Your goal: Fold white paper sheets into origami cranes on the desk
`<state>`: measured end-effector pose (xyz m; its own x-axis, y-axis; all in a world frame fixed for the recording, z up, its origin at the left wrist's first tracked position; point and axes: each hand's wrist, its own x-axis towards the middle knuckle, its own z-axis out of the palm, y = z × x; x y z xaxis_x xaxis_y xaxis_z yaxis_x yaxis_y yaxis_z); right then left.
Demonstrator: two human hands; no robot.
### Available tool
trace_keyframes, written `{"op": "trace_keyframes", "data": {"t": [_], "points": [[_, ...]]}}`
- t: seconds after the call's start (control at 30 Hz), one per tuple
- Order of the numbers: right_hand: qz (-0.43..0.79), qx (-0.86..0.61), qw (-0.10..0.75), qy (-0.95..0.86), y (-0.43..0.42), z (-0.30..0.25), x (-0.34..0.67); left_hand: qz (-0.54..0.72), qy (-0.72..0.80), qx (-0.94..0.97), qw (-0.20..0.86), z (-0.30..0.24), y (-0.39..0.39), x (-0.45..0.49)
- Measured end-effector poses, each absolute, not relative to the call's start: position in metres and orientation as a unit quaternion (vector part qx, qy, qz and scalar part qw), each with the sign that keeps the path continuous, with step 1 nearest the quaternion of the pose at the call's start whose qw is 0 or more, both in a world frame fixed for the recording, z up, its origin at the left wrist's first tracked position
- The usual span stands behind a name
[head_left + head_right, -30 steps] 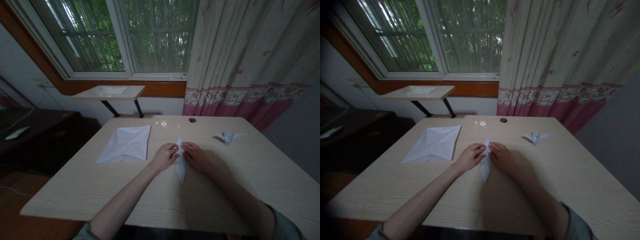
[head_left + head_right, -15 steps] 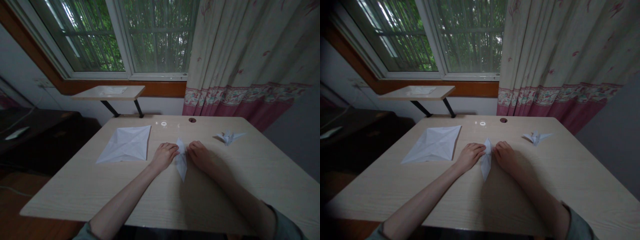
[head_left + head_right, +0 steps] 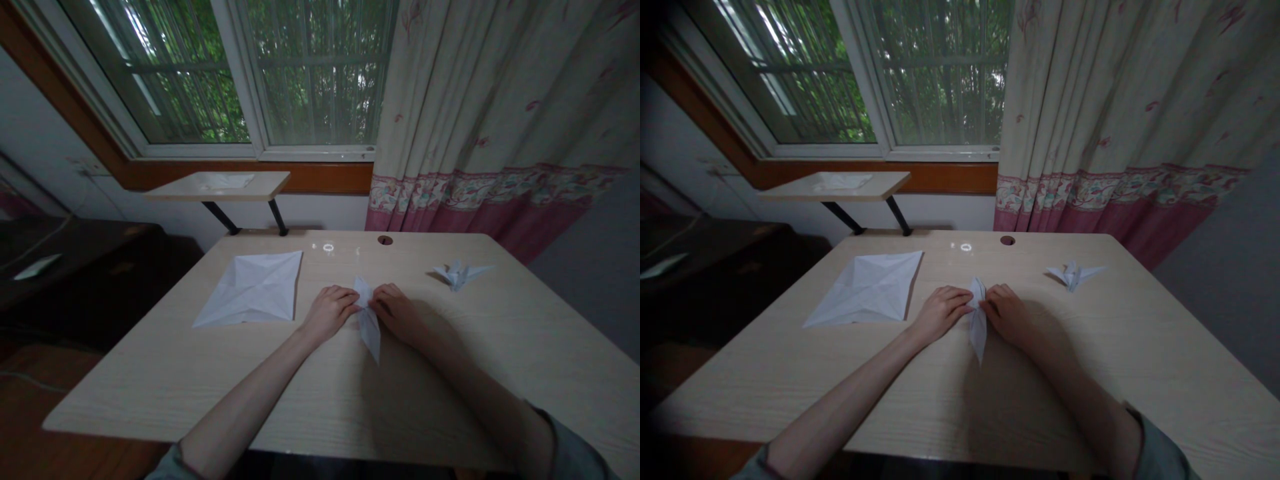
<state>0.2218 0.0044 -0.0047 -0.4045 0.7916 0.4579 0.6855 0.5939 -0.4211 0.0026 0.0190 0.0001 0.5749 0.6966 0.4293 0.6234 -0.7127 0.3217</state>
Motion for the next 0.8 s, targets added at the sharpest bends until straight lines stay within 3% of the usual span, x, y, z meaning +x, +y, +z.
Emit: {"op": "trace_keyframes", "data": {"t": [0.37,0.8], "points": [[0.083,-0.434,0.399,-0.804,0.004,-0.004,0.223,0.340,0.338,0.872,0.101,0.008,0.013,0.003],[-0.059,-0.444,0.383,-0.808,-0.001,-0.008,0.231,0.396,0.326,0.850,0.117,0.013,0.010,0.003]]}}
